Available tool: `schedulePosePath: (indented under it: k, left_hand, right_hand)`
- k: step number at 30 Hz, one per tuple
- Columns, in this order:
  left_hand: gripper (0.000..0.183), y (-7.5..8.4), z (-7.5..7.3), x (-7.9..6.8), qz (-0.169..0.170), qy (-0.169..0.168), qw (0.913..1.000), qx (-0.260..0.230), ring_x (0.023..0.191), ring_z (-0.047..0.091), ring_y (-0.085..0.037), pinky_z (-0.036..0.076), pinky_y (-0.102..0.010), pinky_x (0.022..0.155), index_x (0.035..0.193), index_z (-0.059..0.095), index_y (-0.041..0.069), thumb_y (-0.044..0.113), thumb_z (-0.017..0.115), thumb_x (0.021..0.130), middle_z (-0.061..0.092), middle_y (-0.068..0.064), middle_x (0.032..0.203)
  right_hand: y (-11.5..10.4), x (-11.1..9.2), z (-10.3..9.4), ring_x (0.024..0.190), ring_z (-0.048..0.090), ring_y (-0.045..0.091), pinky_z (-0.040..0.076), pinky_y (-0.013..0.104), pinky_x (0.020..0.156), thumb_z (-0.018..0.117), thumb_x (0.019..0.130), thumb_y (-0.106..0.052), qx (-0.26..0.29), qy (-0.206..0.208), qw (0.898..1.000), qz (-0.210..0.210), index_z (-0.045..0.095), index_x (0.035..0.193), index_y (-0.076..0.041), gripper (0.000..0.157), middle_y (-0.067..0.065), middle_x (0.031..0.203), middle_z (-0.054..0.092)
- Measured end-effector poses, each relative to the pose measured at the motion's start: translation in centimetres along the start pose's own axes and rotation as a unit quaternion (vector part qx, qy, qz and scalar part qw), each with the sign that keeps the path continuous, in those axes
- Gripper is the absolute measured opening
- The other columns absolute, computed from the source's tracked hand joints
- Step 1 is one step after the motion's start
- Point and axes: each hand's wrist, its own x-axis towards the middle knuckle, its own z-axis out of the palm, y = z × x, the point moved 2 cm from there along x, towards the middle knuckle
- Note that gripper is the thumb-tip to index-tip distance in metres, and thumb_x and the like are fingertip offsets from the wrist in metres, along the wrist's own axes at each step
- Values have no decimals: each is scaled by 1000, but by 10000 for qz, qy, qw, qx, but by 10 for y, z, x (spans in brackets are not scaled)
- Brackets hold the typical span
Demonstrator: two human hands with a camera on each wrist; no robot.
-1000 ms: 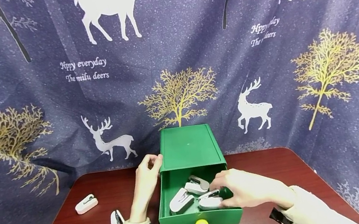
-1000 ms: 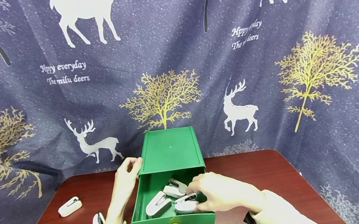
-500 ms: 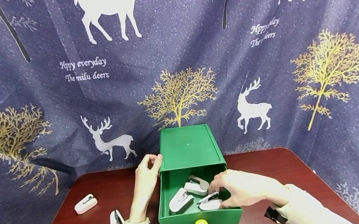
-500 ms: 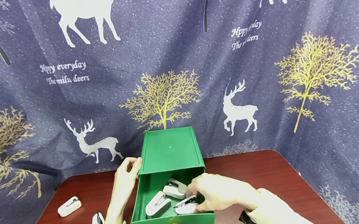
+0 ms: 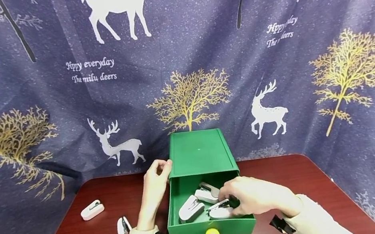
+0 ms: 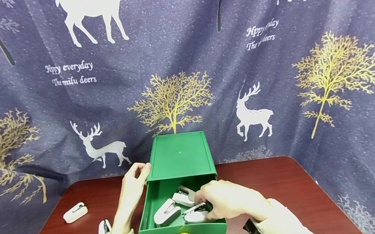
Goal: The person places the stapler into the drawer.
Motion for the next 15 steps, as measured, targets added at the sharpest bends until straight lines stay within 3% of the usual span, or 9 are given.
schedulePosePath:
  k: [8, 15]
  left_hand:
    - [33, 1, -1, 1, 45, 37, 10000, 25, 67, 58, -19, 52, -30, 61, 94, 65, 12, 45, 63, 94, 59, -4, 77]
    - [33, 0, 2, 1, -3, 35, 10000, 1, 68, 58, -20, 52, -30, 61, 94, 65, 13, 45, 63, 94, 59, -4, 77]
  right_hand:
    - [-3, -1, 2, 95, 60, 5, 50, 27, 83, 80, 77, -16, -97, 50, 9999, 71, 71, 107, -19, 31, -13, 102, 64]
    - [-3, -8, 1, 95, 60, 4, 49, 24, 84, 76, 86, -26, 344, 262, 9990, -111, 70, 110, -17, 26, -12, 103, 65]
